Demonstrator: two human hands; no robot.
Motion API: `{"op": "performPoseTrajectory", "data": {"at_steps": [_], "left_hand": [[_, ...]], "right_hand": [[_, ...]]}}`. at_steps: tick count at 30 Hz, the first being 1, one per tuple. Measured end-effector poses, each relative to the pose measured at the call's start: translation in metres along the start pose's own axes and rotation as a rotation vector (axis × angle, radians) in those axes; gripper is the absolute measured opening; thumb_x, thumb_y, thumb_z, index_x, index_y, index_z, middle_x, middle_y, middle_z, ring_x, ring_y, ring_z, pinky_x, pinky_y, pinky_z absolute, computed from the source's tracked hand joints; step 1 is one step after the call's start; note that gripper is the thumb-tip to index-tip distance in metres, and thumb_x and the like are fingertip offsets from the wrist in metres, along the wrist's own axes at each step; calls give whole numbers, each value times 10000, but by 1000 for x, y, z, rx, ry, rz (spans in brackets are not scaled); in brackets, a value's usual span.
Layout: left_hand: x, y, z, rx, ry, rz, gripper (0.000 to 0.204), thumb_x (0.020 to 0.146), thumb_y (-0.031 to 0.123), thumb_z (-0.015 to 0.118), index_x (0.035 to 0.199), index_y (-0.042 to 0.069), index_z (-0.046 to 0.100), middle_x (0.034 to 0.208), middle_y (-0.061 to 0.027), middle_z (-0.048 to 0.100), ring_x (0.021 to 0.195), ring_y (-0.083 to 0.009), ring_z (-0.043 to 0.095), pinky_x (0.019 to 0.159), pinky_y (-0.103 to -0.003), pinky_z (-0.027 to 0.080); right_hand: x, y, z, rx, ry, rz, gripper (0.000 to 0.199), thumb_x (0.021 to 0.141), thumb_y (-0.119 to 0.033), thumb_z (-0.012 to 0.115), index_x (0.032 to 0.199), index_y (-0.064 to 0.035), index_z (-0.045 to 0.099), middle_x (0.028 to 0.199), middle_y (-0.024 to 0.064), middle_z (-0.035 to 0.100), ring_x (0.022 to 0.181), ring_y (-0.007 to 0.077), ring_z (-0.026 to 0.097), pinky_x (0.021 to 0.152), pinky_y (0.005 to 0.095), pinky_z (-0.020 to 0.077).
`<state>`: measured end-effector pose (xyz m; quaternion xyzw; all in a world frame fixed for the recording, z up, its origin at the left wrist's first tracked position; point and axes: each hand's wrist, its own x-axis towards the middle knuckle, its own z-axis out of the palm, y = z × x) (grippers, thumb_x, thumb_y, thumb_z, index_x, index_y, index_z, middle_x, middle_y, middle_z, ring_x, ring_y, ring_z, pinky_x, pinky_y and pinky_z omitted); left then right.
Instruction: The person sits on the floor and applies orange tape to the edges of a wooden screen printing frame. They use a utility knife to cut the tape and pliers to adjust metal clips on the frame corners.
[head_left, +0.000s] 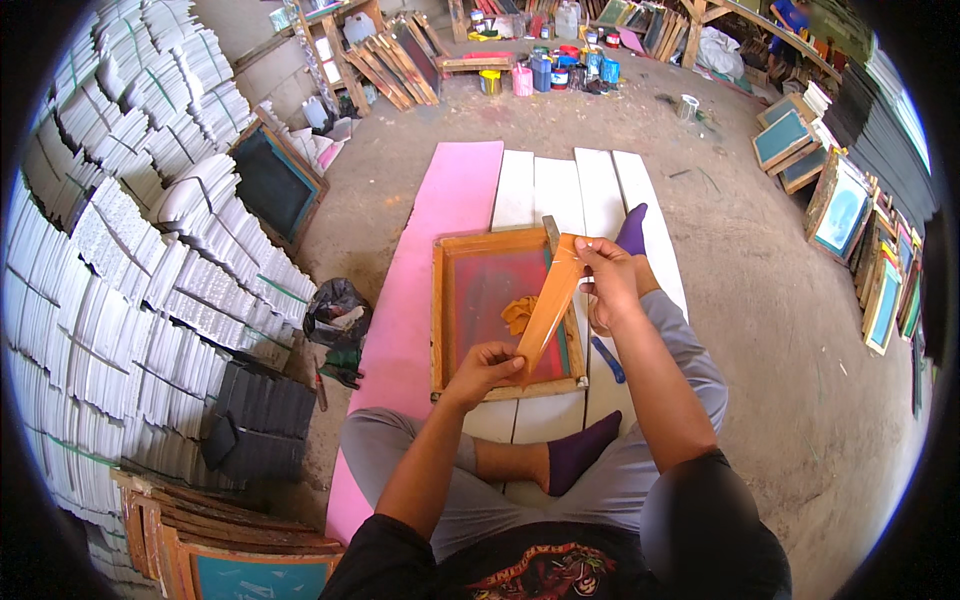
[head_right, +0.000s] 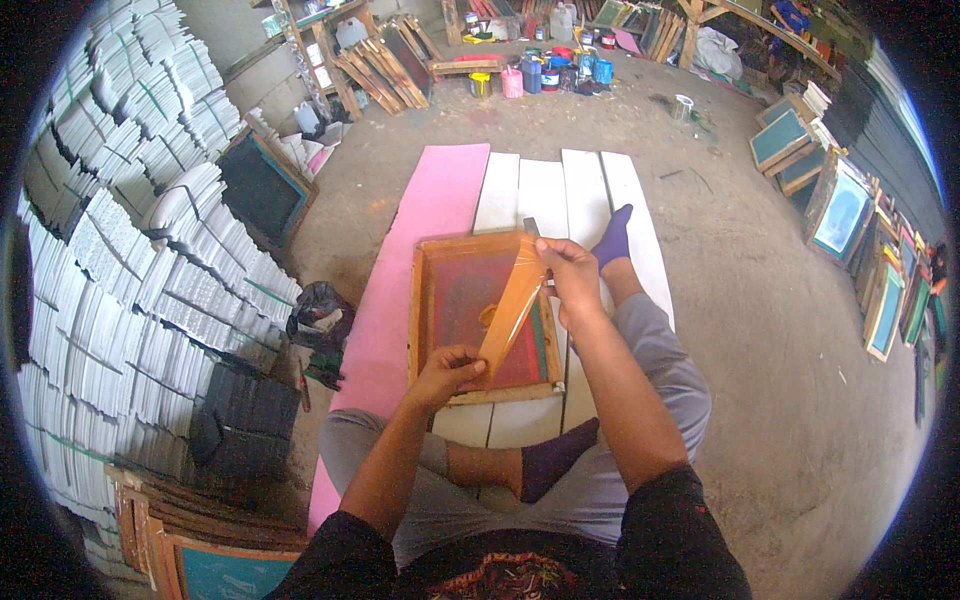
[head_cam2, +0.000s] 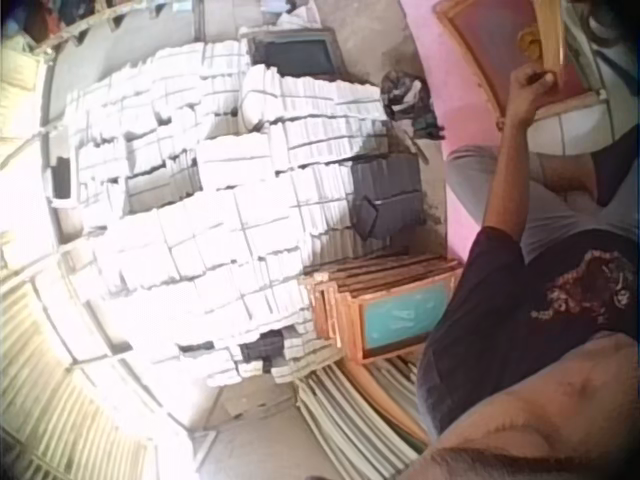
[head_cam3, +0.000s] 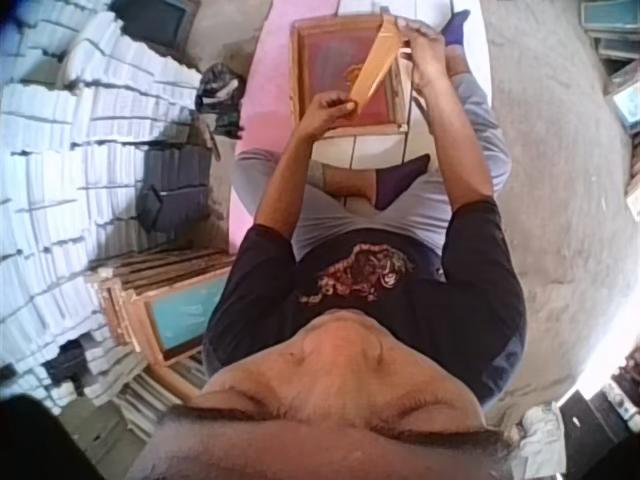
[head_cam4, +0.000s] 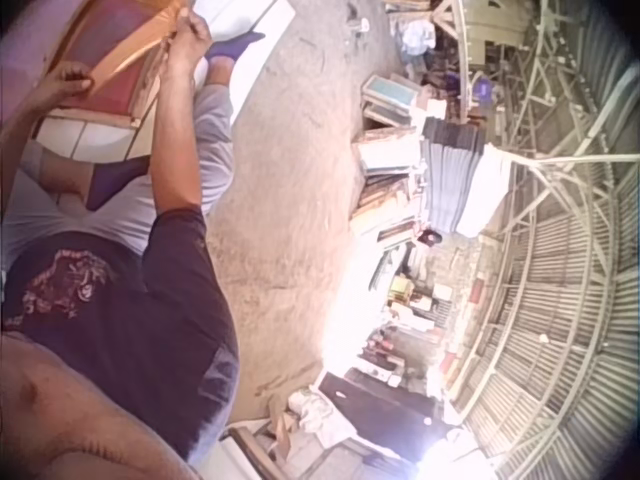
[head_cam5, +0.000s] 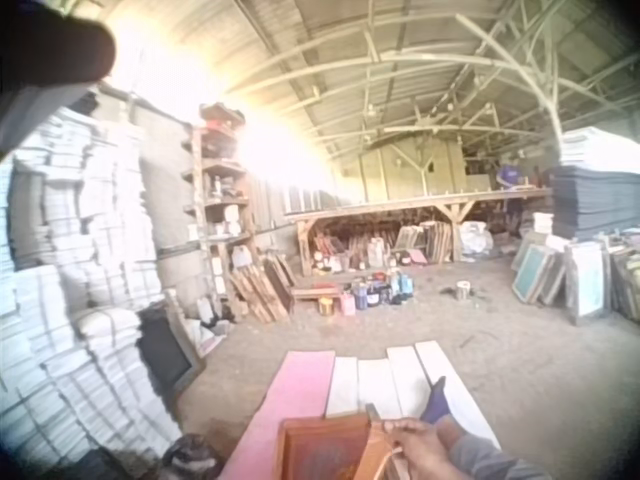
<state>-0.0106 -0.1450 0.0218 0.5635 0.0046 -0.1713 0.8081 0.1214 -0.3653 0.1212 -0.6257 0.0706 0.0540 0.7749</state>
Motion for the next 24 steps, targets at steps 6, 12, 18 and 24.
{"op": "performPoseTrajectory", "data": {"at_steps": [6, 12, 18, 24], "left_hand": [[-5, -13, 7, -424, -28, -70, 167, 995, 131, 659, 1137, 43, 663, 964, -57, 713, 855, -172, 706, 776, -322, 601], [-16, 19, 37, -759, 79, -48, 179, 1012, 185, 640, 1165, 95, 661, 1005, -17, 724, 842, -140, 697, 770, -300, 574], [-15, 40, 47, -692, 92, 47, 185, 1003, 211, 652, 1149, 98, 669, 1011, -30, 728, 846, -162, 705, 781, -315, 578], [-4, 43, 54, -432, 218, 23, 218, 1009, 177, 642, 1175, 37, 666, 1061, -77, 734, 906, -183, 717, 815, -360, 588]], "right_hand": [[29, 48, -26, -163, 55, 128, 285, 944, -344, 727, 982, -62, 717, 800, -7, 658, 652, 115, 582, 541, 281, 450], [14, 57, -38, -1127, 44, -24, 580, 982, -509, 622, 743, 11, 717, 654, 144, 664, 540, 195, 622, 534, 352, 497], [-38, 43, -23, -821, -119, -253, 543, 971, -513, 643, 846, 6, 743, 729, 98, 697, 673, 198, 684, 601, 323, 514], [-95, 72, 0, 30, -324, 14, 270, 1009, -299, 670, 999, -33, 718, 778, 5, 667, 600, 100, 617, 551, 236, 482]]}}
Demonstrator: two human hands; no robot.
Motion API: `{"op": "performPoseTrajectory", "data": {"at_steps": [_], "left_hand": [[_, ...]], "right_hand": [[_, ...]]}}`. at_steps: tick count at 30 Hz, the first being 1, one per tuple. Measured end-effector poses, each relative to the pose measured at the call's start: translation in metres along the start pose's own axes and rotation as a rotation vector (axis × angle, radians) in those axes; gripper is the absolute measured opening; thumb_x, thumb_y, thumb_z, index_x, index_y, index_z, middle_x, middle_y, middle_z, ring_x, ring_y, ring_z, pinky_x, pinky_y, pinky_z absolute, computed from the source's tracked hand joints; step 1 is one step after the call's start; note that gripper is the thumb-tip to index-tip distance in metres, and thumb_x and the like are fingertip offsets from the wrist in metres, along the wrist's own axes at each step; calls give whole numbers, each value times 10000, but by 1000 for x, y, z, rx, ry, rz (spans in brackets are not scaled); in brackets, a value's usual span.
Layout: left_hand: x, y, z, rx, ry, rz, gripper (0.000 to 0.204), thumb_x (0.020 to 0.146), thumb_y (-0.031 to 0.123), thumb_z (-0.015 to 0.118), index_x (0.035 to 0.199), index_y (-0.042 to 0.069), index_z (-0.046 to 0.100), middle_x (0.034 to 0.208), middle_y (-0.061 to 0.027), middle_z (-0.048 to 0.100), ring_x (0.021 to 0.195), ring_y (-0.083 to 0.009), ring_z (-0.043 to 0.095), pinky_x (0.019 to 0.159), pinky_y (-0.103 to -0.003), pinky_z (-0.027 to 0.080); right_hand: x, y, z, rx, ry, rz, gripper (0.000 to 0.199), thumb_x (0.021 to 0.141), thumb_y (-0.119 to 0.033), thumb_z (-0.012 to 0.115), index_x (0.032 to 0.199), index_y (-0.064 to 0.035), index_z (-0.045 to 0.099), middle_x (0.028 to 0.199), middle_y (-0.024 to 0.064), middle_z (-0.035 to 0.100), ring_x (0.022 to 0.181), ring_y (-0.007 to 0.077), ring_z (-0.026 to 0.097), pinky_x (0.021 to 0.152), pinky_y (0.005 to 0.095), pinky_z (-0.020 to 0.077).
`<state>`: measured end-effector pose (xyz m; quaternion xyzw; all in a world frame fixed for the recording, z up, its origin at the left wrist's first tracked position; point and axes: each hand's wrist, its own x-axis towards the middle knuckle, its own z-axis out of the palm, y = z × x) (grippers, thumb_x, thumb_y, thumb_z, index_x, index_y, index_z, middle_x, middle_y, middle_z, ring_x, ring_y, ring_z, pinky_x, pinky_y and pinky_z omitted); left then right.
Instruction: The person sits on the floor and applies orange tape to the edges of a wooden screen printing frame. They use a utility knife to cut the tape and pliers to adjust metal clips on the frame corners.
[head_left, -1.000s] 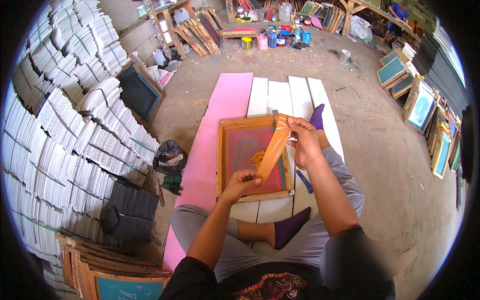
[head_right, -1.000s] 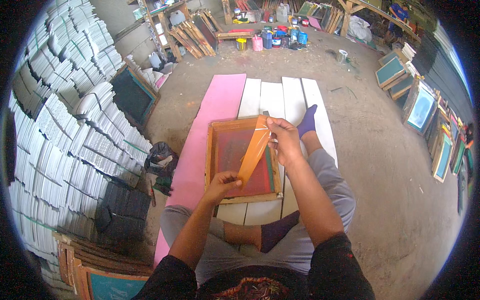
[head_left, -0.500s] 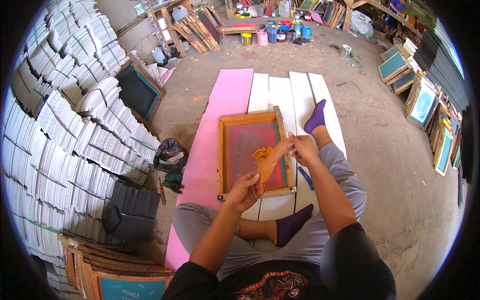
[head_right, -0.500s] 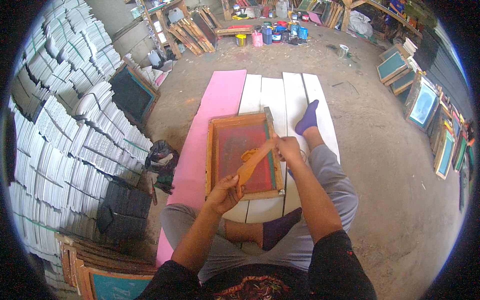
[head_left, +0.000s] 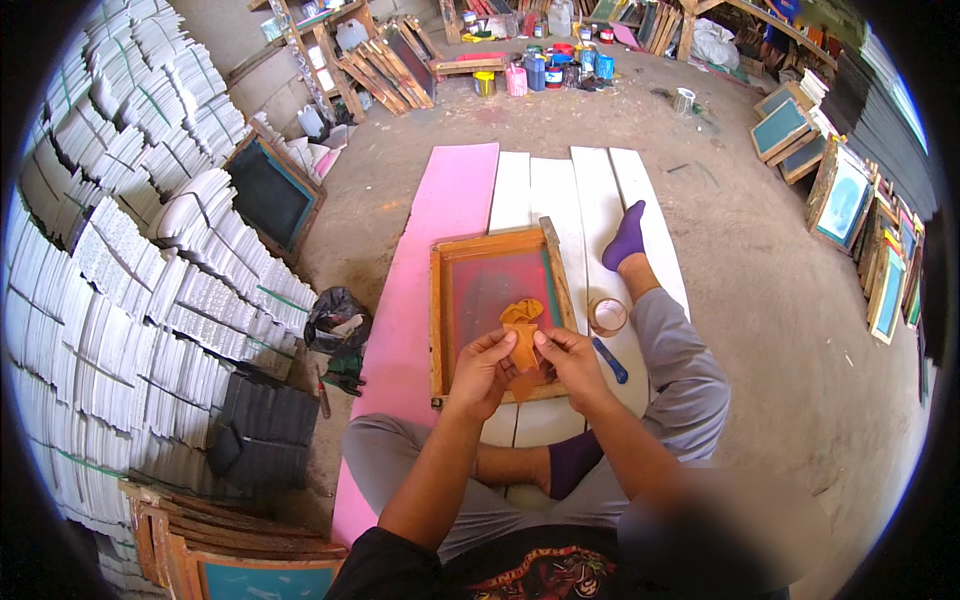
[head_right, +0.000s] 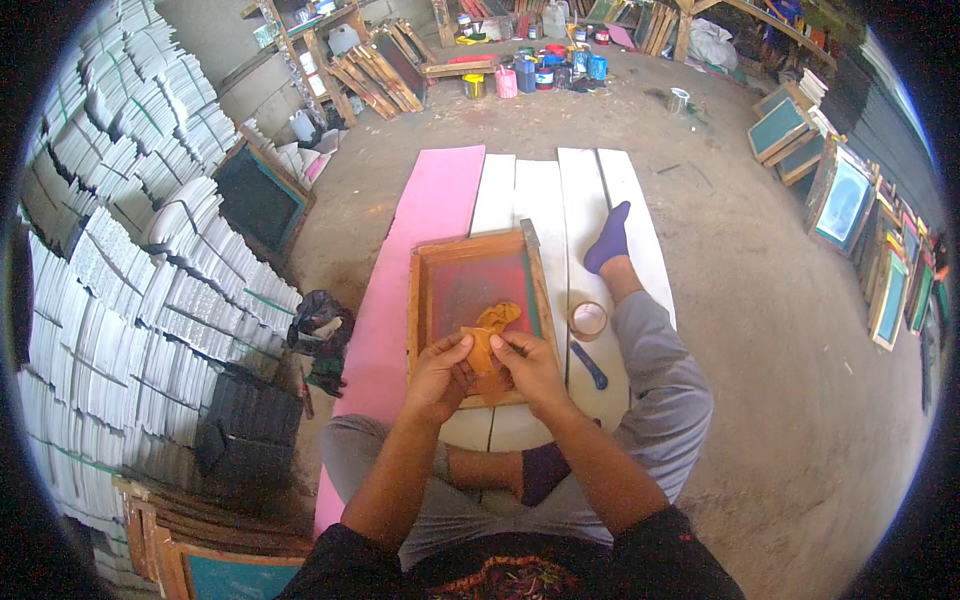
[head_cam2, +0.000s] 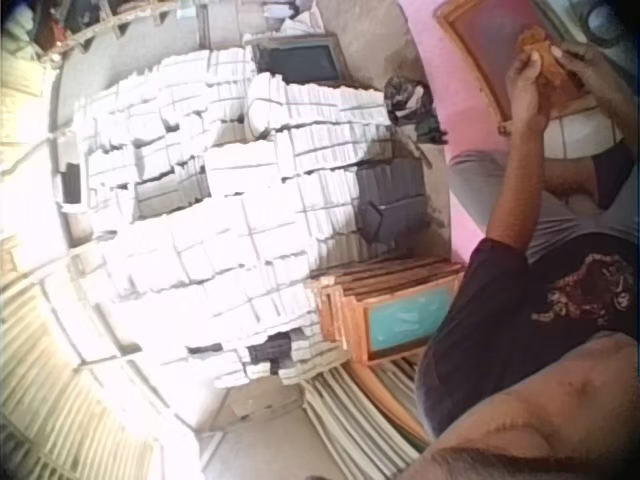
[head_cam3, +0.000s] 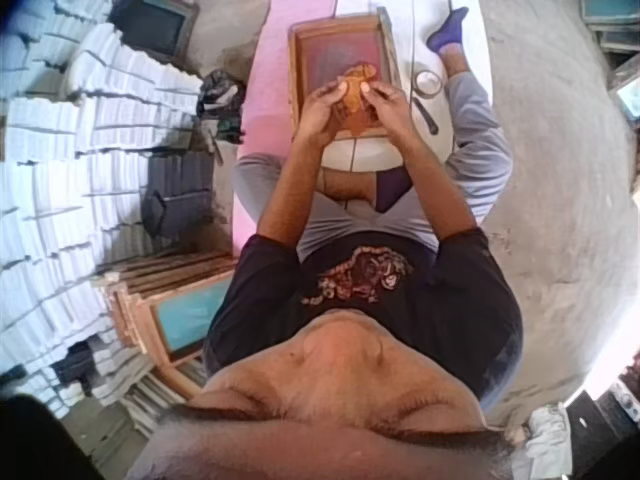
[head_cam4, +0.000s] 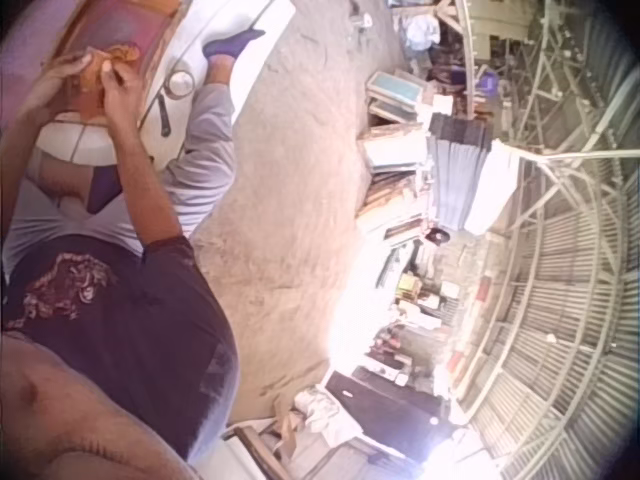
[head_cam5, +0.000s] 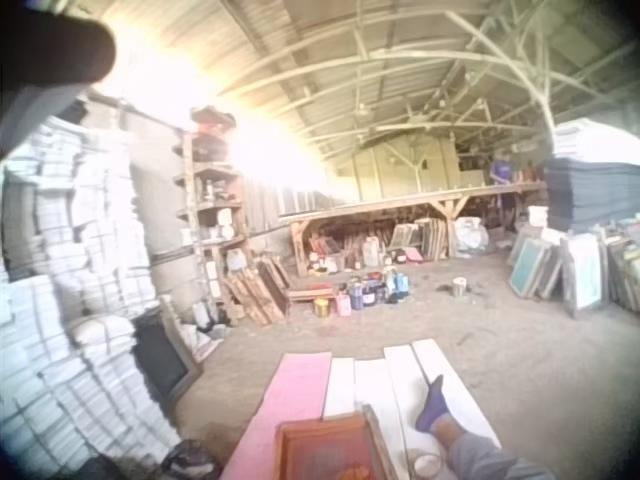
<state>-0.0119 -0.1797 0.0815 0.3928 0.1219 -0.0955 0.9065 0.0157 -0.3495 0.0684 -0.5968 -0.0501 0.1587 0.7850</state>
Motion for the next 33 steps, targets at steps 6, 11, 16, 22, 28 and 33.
{"op": "performPoseTrajectory", "data": {"at_steps": [6, 11, 16, 22, 28, 33], "left_hand": [[-5, 9, -6, 167, 91, 91, 215, 985, 148, 686, 1138, -4, 681, 1015, -79, 737, 855, -162, 715, 790, -331, 588], [-2, 14, -7, 201, 137, 93, 239, 965, 170, 720, 1130, 1, 685, 984, -66, 734, 825, -150, 711, 750, -304, 579], [2, 15, -3, 356, 127, 157, 187, 951, 155, 737, 1063, 6, 719, 921, -38, 721, 754, -104, 647, 681, -265, 523], [5, 17, 1, 551, 143, 246, 173, 948, 114, 731, 1038, -34, 733, 874, -35, 705, 733, -81, 592, 648, -256, 481], [7, 20, 3, 603, 146, 247, 150, 949, 118, 725, 1028, -10, 736, 851, -19, 686, 713, -73, 575, 631, -238, 457], [7, 19, 1, 637, 140, 295, 146, 949, 106, 721, 1019, -21, 738, 855, -28, 696, 726, -82, 592, 645, -243, 471]], "right_hand": [[-2, 20, 22, 215, 63, 49, 212, 1005, -246, 673, 1090, -52, 682, 866, 9, 681, 679, 108, 633, 608, 256, 517], [1, 16, 24, 353, 34, 142, 160, 993, -253, 689, 1034, -100, 663, 855, -11, 655, 726, 103, 614, 633, 273, 509], [3, 15, 21, 333, 37, 139, 154, 994, -268, 689, 965, -123, 644, 828, -21, 637, 721, 93, 597, 628, 272, 489], [-2, 1, 20, 216, 49, 85, 159, 1002, -259, 679, 938, -120, 634, 776, -10, 632, 639, 98, 585, 583, 248, 470], [0, 8, 15, 198, 30, 33, 152, 1001, -241, 679, 944, -112, 623, 780, 6, 647, 620, 109, 602, 562, 254, 477], [-2, 9, 23, 269, 71, 78, 143, 1003, -227, 673, 950, -111, 608, 785, 11, 649, 587, 108, 584, 536, 254, 461]]}}
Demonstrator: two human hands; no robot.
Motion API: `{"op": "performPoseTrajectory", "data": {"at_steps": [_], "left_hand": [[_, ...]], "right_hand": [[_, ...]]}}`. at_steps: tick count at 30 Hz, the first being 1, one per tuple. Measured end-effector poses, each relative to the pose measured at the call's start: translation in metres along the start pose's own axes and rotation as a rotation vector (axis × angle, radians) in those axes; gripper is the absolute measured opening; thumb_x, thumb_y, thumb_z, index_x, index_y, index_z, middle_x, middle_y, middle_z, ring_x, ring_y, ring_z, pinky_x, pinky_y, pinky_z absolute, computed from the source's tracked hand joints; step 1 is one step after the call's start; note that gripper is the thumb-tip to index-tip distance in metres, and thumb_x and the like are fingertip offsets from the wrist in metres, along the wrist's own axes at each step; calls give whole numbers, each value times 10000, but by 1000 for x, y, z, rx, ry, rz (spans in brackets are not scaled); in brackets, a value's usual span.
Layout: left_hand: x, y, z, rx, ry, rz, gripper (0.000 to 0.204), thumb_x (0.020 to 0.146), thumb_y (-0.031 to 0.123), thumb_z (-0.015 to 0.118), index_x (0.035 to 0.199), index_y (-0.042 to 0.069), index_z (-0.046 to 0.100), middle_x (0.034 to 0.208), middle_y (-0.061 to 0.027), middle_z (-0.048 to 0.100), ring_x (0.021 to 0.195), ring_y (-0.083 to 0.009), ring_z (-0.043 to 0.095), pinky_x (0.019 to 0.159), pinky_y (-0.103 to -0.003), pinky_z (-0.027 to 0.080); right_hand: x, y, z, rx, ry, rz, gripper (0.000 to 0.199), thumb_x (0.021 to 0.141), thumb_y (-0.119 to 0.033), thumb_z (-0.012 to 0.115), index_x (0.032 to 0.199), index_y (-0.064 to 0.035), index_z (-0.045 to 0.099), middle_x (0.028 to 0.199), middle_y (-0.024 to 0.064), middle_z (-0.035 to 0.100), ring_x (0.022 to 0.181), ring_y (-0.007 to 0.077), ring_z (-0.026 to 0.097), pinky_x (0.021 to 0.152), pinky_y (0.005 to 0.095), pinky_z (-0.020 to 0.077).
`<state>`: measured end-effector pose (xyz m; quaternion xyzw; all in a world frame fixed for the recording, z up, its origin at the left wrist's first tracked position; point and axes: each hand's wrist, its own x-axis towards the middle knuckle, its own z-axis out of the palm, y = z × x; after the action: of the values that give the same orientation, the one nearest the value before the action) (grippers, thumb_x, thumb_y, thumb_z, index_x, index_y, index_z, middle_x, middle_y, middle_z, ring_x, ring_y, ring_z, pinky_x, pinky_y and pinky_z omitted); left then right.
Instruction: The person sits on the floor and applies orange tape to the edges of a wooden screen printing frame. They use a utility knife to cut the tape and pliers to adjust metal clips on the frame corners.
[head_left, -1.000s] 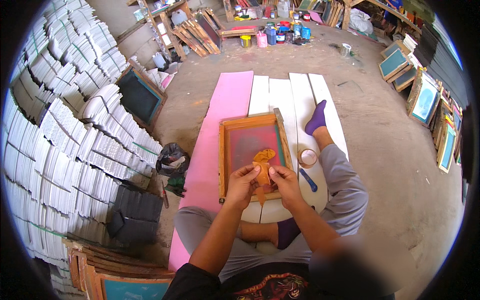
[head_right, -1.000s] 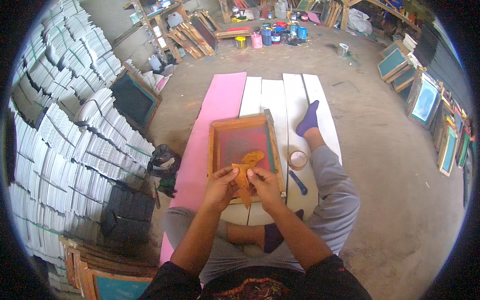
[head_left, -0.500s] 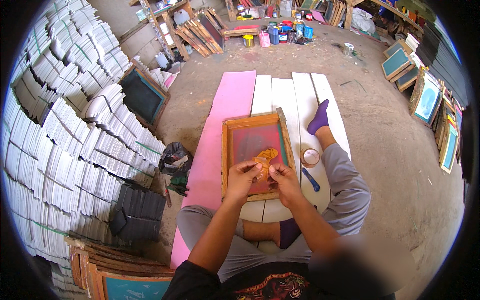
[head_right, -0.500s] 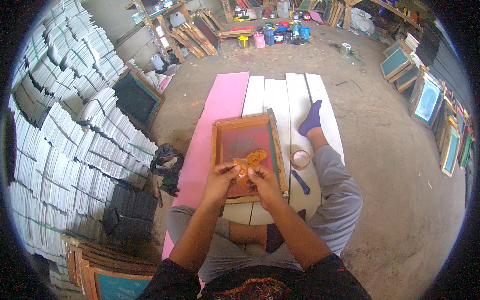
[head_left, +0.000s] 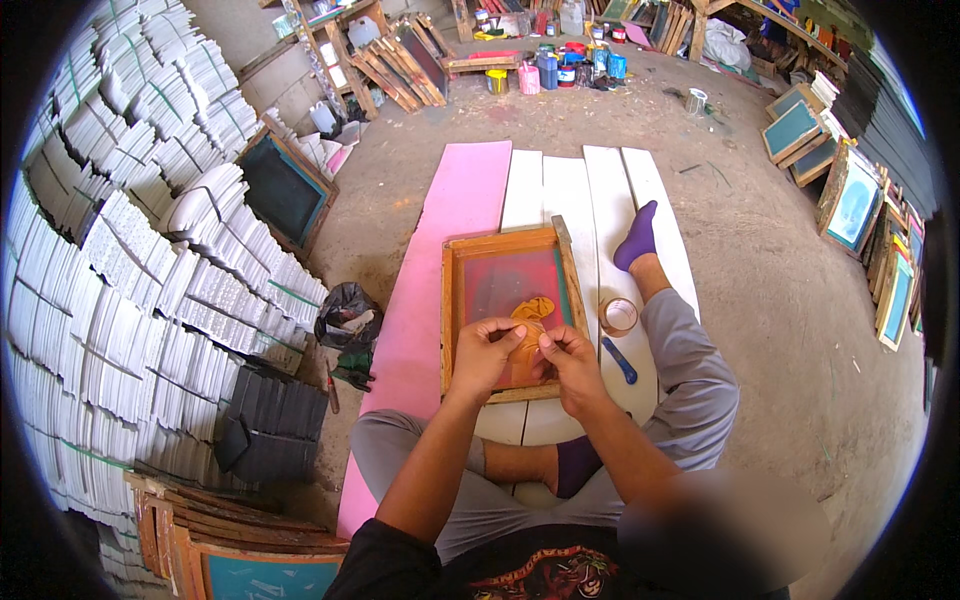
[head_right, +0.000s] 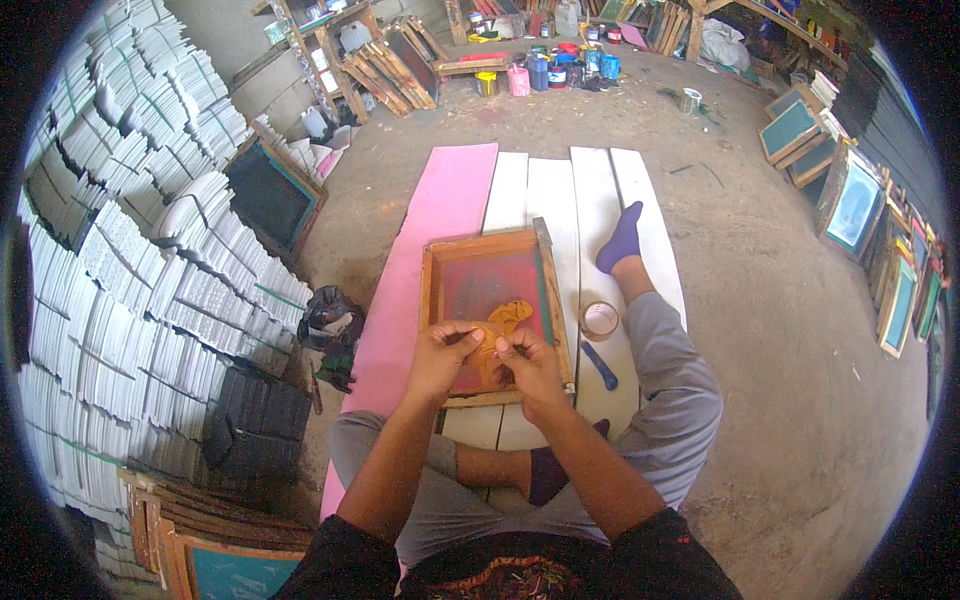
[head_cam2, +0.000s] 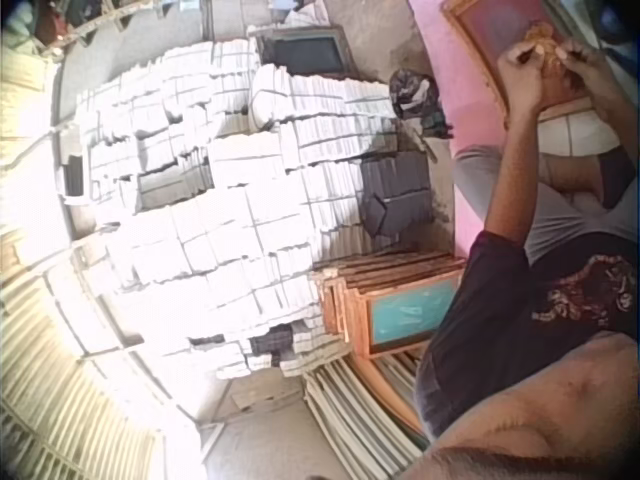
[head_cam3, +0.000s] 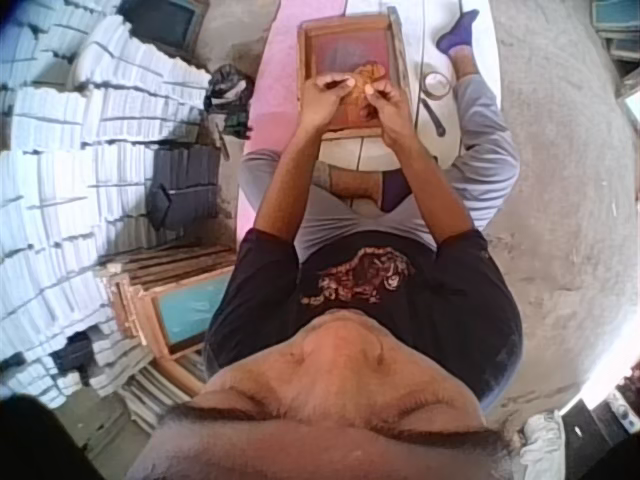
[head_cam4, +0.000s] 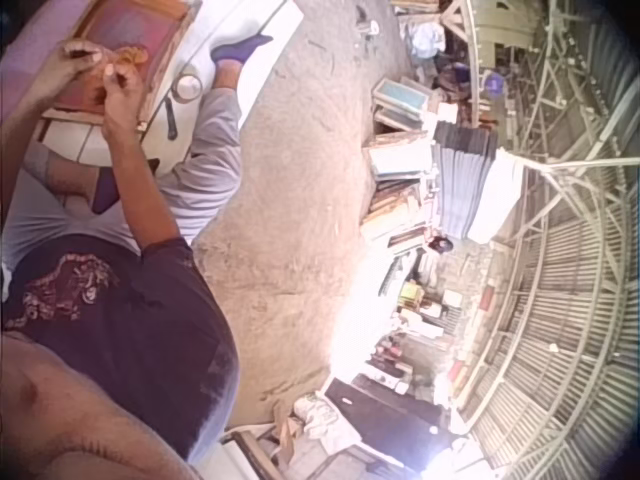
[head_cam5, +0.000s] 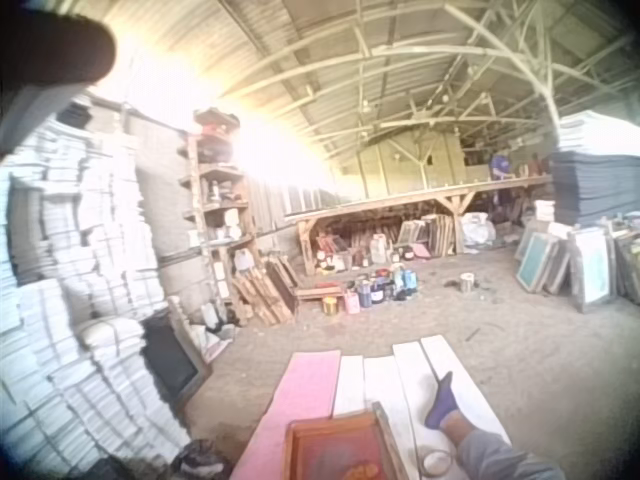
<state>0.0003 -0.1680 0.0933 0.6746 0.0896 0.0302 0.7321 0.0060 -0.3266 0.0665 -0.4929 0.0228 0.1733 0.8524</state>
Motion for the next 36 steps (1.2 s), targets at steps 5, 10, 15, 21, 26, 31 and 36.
{"op": "performPoseTrajectory", "data": {"at_steps": [5, 10, 15, 21, 26, 31, 36], "left_hand": [[2, 4, -3, 26, -32, 0, 156, 942, 69, 723, 1037, -55, 727, 915, -75, 730, 814, -114, 652, 751, -268, 532], [6, 0, -7, 45, -54, 53, 152, 951, 82, 711, 1042, -38, 732, 909, -63, 722, 788, -110, 644, 718, -268, 525], [5, 6, -3, 41, -54, 49, 145, 950, 82, 710, 1037, -33, 729, 912, -56, 718, 790, -109, 639, 722, -261, 522], [8, -2, -4, 80, -21, 89, 144, 936, 59, 717, 1030, -50, 733, 917, -83, 732, 799, -116, 661, 712, -275, 540], [-1, 9, 5, 110, -5, 58, 149, 936, 66, 720, 1028, -50, 737, 840, -55, 715, 735, -89, 640, 639, -249, 525], [-2, -5, 8, 87, 87, 117, 169, 956, 105, 717, 1046, -37, 734, 802, -26, 694, 687, -62, 611, 552, -223, 492], [-7, -5, 20, -32, 204, 108, 189, 965, 148, 720, 1061, -14, 732, 839, -27, 701, 693, -69, 611, 574, -233, 503]], "right_hand": [[0, -2, 2, -3, -22, -9, 147, 1004, -220, 671, 936, -115, 595, 754, -15, 596, 539, 86, 504, 503, 238, 414], [-1, -9, 2, -41, -44, 64, 149, 1001, -219, 678, 943, -118, 585, 755, -32, 564, 559, 75, 472, 529, 249, 414], [-4, -7, 6, -73, -14, 28, 148, 984, -205, 700, 986, -124, 576, 787, -20, 593, 619, 88, 523, 579, 264, 443], [0, 1, -2, -119, -64, -12, 150, 975, -159, 703, 1037, -111, 575, 824, 8, 624, 666, 93, 574, 601, 259, 465], [8, 3, -12, -490, -12, -245, 158, 967, -128, 703, 1055, -44, 602, 833, 11, 624, 714, 81, 564, 645, 243, 462], [4, 1, -9, -603, 117, -337, 224, 955, -160, 727, 1069, 12, 640, 843, 20, 638, 751, 95, 573, 685, 254, 474], [-11, -4, 2, -220, 181, -165, 225, 953, -204, 743, 1062, -25, 661, 840, -2, 639, 705, 68, 556, 620, 237, 464]]}}
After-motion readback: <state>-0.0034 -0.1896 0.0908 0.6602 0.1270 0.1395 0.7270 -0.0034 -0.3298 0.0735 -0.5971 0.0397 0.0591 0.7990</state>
